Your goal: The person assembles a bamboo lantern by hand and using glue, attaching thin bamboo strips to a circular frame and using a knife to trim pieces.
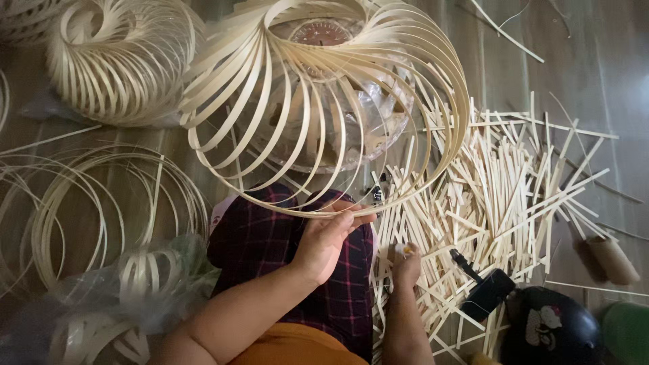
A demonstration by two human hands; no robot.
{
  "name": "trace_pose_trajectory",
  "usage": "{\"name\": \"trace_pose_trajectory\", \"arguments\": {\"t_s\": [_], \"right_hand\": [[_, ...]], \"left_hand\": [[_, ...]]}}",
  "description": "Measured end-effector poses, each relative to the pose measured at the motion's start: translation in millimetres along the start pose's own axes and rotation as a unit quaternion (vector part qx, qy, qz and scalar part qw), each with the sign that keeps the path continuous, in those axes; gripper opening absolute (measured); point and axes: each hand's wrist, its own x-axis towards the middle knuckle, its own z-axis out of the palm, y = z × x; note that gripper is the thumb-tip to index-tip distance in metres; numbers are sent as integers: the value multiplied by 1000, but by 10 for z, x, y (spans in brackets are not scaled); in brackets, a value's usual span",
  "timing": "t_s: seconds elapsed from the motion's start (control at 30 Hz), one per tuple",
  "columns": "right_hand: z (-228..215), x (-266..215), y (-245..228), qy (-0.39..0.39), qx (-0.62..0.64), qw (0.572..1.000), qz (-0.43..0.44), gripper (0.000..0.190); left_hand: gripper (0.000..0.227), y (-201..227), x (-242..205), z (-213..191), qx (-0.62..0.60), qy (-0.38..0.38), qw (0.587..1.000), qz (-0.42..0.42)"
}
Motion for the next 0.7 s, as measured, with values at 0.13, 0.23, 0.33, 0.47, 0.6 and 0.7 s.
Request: {"name": "trace_pose_trajectory", "arguments": {"t_s": [0.13, 0.23, 0.33, 0.47, 0.6, 0.7], "right_hand": [[-12, 75, -8, 6, -139, 979, -151, 41], [-31, 70, 31, 24, -203, 954, -221, 45], [-35, 84, 8, 2, -200, 973, -115, 43], [-43, 72, -46, -13, -221, 965, -139, 46], [-95, 46, -71, -32, -210, 968, -136, 54], [-72, 54, -106, -47, -226, 964, -131, 58]], "left_hand": [[20, 12, 20, -1, 13, 11, 1000, -4], [23, -8, 15, -19, 26, 24, 999, -25], [23, -46, 18, -28, 13, 20, 999, -25], [21, -72, 42, -57, 14, 6, 1000, -18], [21, -125, 65, -66, 2, 21, 999, -32], [21, -140, 69, -74, -12, 14, 999, -31]]}}
